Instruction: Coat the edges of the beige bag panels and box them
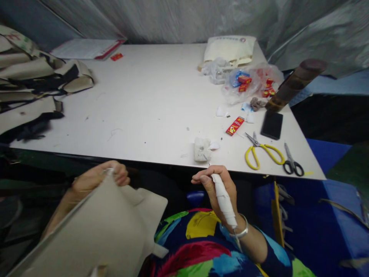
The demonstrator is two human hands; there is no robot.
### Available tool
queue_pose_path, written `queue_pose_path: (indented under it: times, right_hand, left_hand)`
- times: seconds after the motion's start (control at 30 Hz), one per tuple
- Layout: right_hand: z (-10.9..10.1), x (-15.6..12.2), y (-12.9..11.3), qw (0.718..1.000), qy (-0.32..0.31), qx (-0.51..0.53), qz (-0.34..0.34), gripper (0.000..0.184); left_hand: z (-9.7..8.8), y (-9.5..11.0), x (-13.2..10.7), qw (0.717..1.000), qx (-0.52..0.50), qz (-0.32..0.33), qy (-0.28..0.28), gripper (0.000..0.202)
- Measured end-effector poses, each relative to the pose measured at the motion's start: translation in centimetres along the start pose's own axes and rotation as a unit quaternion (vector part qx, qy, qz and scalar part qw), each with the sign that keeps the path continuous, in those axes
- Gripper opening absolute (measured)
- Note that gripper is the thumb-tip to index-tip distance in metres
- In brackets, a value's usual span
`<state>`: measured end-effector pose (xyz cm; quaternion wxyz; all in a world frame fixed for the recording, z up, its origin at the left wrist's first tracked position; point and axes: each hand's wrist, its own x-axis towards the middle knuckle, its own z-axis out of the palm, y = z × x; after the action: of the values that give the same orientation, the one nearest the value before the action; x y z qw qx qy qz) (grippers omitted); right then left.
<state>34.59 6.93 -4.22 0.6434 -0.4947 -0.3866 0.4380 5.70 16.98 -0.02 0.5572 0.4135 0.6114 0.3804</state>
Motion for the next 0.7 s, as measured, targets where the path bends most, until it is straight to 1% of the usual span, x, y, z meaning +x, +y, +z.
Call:
queue_pose_path:
  times: [0.07,0.1,0.13,0.17,0.2,0.27,0.33,0.4,0.47,0.57,0.63,0.7]
  right_hand:
    - [0.1,-0.2,0.2,1.0,-0.012,-0.014,0.005,0.017]
    - [0.1,-0.3,0.4,1.0,-0.016,-0.021,0.009,0.017]
    - [0.0,-0.4,0.6,0.999,-0.018,-0.028,0.01,0.017]
    - [-0.1,-0.4,0.8,0.999,-0.019,-0.034,0.011,0.016]
    - [-0.4,-0.5,1.1,0.999,-0.018,-0.04,0.011,0.015]
    - [-1.2,-0.4,1.6,0.999,-0.007,-0.046,0.005,0.013]
    - [-2.2,-0.1,1.9,0.999,0.019,-0.047,-0.01,0.013]
    - [-3.2,0.5,2.2,0.997,0.05,-0.051,-0.029,0.014]
    - [-4.1,1.3,2.4,0.995,0.064,-0.069,-0.042,0.018]
    - [-5.1,2.6,2.4,0.985,0.047,-0.146,-0.074,0.025]
    - [-5.5,3.3,2.2,0.971,0.037,-0.214,-0.102,0.024]
    - [-5.8,3.8,2.0,0.959,0.04,-0.259,-0.103,0.022]
  left_hand:
    - [3.6,-1.8,0.1,0.994,-0.008,-0.048,-0.093,0.038]
    - [5.5,-2.8,0.1,0.99,0.0,-0.064,-0.127,0.037]
    - [7.4,-3.8,0.0,0.987,0.019,-0.071,-0.145,0.036]
    - [9.0,-4.7,-0.2,0.988,0.039,-0.062,-0.139,0.034]
    - [10.5,-5.5,-0.4,0.984,0.072,-0.054,-0.152,0.031]
    - [12.2,-6.7,-0.8,0.977,0.119,-0.036,-0.175,0.028]
    - [12.7,-7.3,-0.9,0.966,0.152,-0.034,-0.206,0.027]
    - [12.3,-7.3,-0.9,0.956,0.174,-0.043,-0.232,0.03]
    - [11.8,-7.1,-0.8,0.949,0.191,-0.056,-0.244,0.035]
    - [11.2,-7.0,-0.5,0.945,0.215,-0.051,-0.24,0.035]
    - [11.1,-7.0,-0.4,0.944,0.232,-0.028,-0.234,0.03]
    - [11.2,-7.1,-0.3,0.942,0.247,-0.008,-0.227,0.027]
